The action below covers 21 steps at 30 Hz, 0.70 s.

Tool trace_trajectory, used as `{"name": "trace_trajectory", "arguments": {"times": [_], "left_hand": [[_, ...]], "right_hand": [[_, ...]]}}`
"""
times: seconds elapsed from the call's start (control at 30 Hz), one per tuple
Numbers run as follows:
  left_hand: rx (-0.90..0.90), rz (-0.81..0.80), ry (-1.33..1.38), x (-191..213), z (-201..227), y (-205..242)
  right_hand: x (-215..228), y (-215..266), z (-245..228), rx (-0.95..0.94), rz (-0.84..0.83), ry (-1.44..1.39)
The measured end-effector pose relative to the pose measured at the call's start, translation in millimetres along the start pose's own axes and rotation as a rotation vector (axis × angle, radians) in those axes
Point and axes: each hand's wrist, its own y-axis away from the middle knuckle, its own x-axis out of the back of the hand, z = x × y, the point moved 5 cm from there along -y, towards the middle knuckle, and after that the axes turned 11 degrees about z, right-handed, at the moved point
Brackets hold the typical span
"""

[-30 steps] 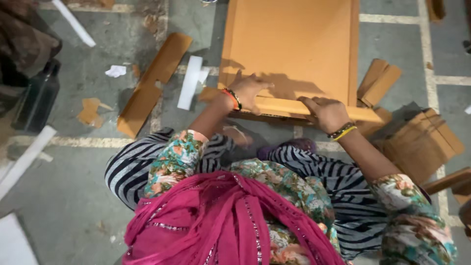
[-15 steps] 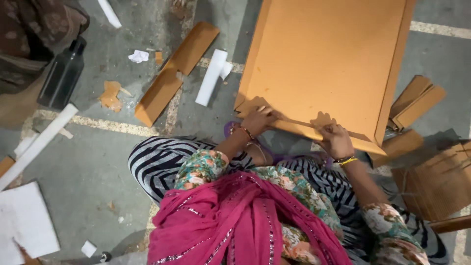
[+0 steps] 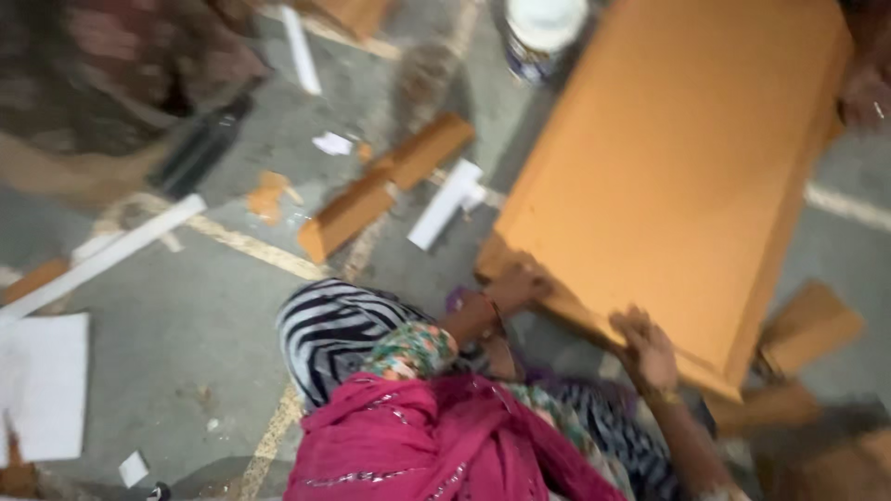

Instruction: The person sits on the floor and assembles a cardboard box by folding the flaps and pressing the edges. They use a white cylindrical object to rub along the seams and edges of the box, likely to smooth or secure the folds.

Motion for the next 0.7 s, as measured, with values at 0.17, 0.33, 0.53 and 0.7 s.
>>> {"name": "trace_trajectory", "arguments": {"times": [0.17, 0.33, 0.53, 0.7], "left_hand": [[0.018, 0.104, 0.087, 14, 11, 2], [0.082, 0.148, 0.031, 24, 20, 1], [0.209, 0.087, 0.04, 32, 20, -11], [0.19, 0.096, -0.027, 31, 21, -14]], "right_hand": [[-5, 5, 8, -0.1, -0.173, 0.127], [-8, 8, 0, -0.146, -0.151, 0.31], [-6, -2, -9, -0.159, -0.157, 0.44], [-2, 2, -8, -0.115, -0.156, 0.612]]}}
